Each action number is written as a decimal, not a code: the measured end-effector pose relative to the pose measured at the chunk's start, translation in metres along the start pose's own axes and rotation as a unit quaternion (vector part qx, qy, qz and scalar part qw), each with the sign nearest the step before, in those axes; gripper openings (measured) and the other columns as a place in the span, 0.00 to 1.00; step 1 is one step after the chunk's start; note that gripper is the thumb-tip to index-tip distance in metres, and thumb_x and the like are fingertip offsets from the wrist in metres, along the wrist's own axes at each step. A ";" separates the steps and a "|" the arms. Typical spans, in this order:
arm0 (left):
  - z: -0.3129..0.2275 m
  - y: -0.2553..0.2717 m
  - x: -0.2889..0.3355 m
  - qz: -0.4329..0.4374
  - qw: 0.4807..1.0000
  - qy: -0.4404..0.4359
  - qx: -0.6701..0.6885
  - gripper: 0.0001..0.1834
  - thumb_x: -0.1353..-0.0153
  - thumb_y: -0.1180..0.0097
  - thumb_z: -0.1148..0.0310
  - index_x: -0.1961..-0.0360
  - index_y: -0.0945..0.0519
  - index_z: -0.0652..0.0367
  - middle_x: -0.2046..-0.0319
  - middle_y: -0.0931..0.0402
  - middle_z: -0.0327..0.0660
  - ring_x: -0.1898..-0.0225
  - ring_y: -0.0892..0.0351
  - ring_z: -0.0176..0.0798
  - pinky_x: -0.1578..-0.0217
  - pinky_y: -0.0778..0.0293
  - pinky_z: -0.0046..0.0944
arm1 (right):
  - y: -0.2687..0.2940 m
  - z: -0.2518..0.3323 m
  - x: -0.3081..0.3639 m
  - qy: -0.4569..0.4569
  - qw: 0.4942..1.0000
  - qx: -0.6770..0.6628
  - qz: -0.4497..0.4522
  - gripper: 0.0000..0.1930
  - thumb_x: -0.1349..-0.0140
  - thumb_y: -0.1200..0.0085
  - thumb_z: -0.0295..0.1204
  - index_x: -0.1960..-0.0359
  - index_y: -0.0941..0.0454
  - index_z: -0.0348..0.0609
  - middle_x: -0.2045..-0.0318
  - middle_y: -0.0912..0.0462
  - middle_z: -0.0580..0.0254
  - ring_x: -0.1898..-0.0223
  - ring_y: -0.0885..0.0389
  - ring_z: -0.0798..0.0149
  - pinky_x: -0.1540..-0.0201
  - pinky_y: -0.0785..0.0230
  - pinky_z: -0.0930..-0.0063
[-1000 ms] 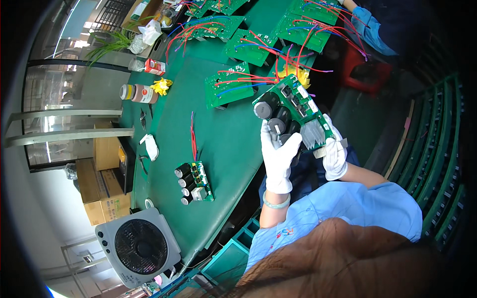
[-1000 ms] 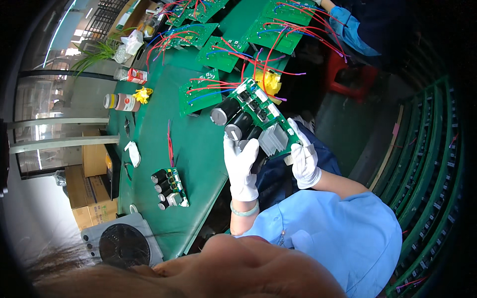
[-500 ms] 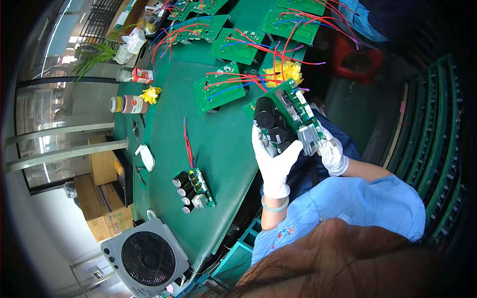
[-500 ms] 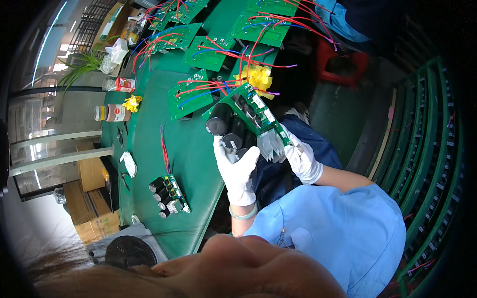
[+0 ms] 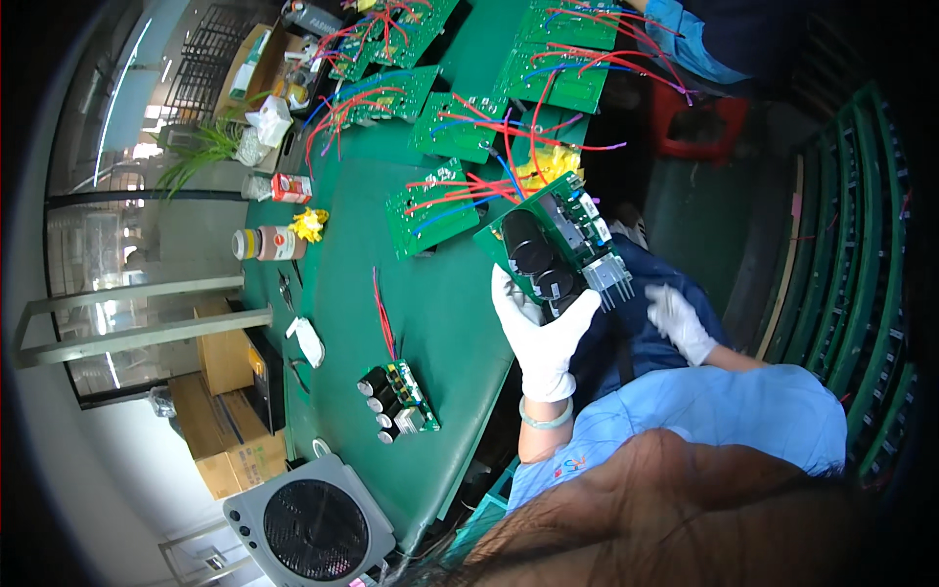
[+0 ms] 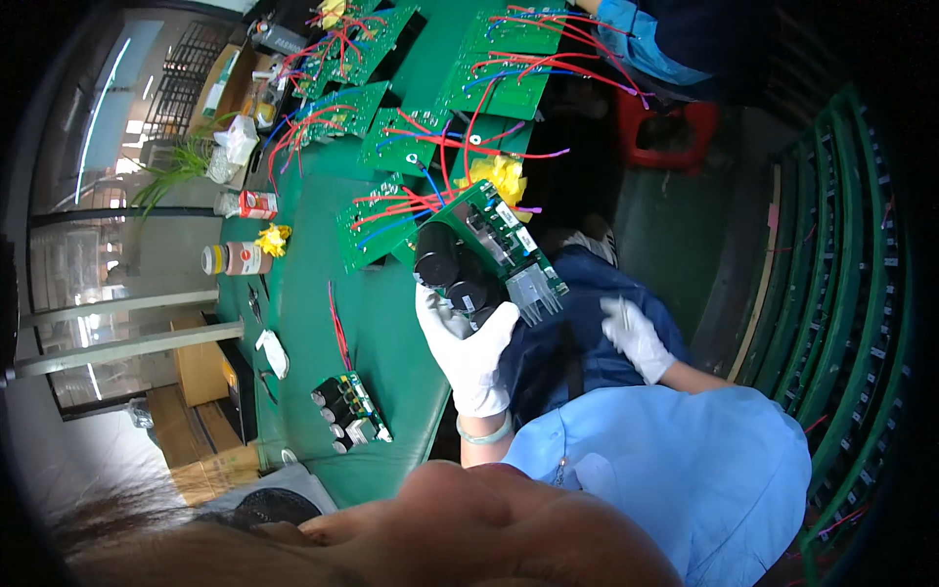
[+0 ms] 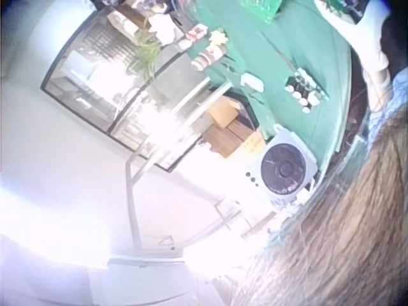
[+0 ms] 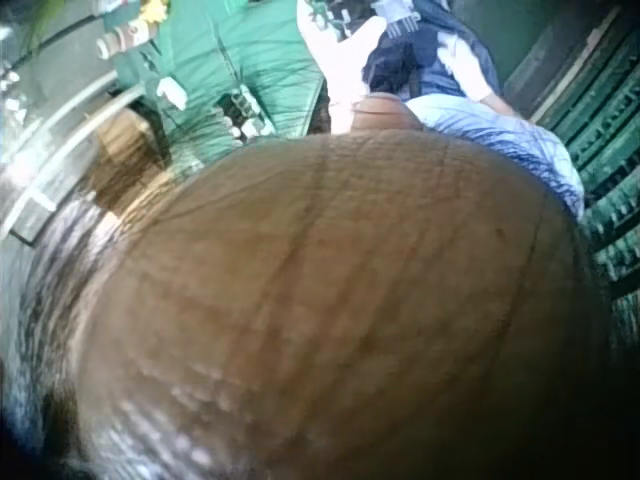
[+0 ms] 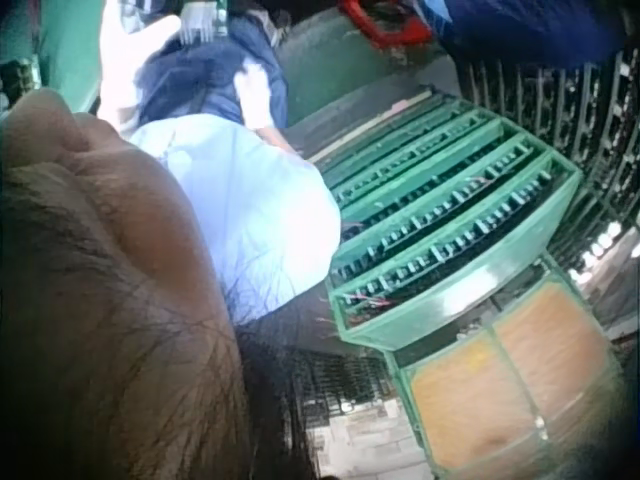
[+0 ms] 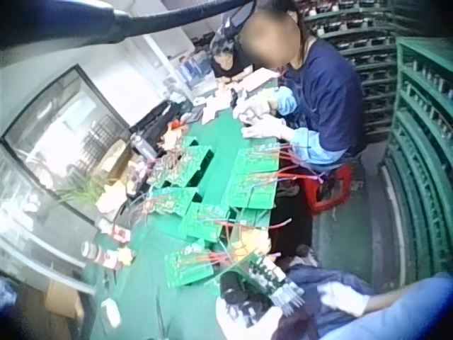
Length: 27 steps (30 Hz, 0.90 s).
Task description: The person assembles electronic circuit boards at a green workbench. They pick up green PCBs, connect red and blue wires, and attach black cylindrical components. The person handles the boards one at a time, inspecting them and placing them back on the table.
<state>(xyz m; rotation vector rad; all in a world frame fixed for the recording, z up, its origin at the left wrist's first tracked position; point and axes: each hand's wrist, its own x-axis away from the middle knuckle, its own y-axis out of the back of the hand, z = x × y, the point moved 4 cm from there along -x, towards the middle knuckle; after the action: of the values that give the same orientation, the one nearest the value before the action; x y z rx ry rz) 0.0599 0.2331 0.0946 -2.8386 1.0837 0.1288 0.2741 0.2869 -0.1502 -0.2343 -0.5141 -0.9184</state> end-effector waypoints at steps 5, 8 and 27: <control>-0.054 -0.014 -0.058 0.007 1.000 -0.009 -0.029 0.62 0.64 0.20 0.77 0.29 0.48 0.66 0.37 0.38 0.48 0.37 0.35 0.44 0.36 0.36 0.43 | 0.028 0.051 -0.001 -0.018 0.987 -0.053 0.148 0.22 0.25 0.54 0.39 0.34 0.29 0.48 0.79 0.25 0.74 0.80 0.29 0.77 0.69 0.32 0.82; -0.095 -0.026 -0.120 -0.023 0.983 -0.131 -0.129 0.64 0.68 0.19 0.75 0.29 0.47 0.62 0.36 0.41 0.49 0.33 0.41 0.45 0.32 0.44 0.43 | 0.057 0.124 -0.029 0.183 0.977 0.067 0.091 0.19 0.25 0.55 0.38 0.36 0.28 0.49 0.73 0.17 0.63 0.80 0.27 0.75 0.63 0.28 0.76; 0.003 -0.164 -0.384 0.301 0.942 -0.007 -0.149 0.51 0.58 0.20 0.69 0.35 0.37 0.69 0.48 0.24 0.44 0.52 0.22 0.36 0.51 0.23 0.36 | 0.153 0.372 -0.174 0.369 0.871 -0.292 0.141 0.22 0.30 0.52 0.30 0.35 0.30 0.41 0.49 0.20 0.59 0.54 0.21 0.70 0.51 0.28 0.77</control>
<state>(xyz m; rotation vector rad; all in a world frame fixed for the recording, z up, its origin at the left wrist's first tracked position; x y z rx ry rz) -0.1154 0.6083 0.1461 -2.6171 2.0474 0.3838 0.1907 0.6494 0.0809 -0.4623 0.5170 -0.7801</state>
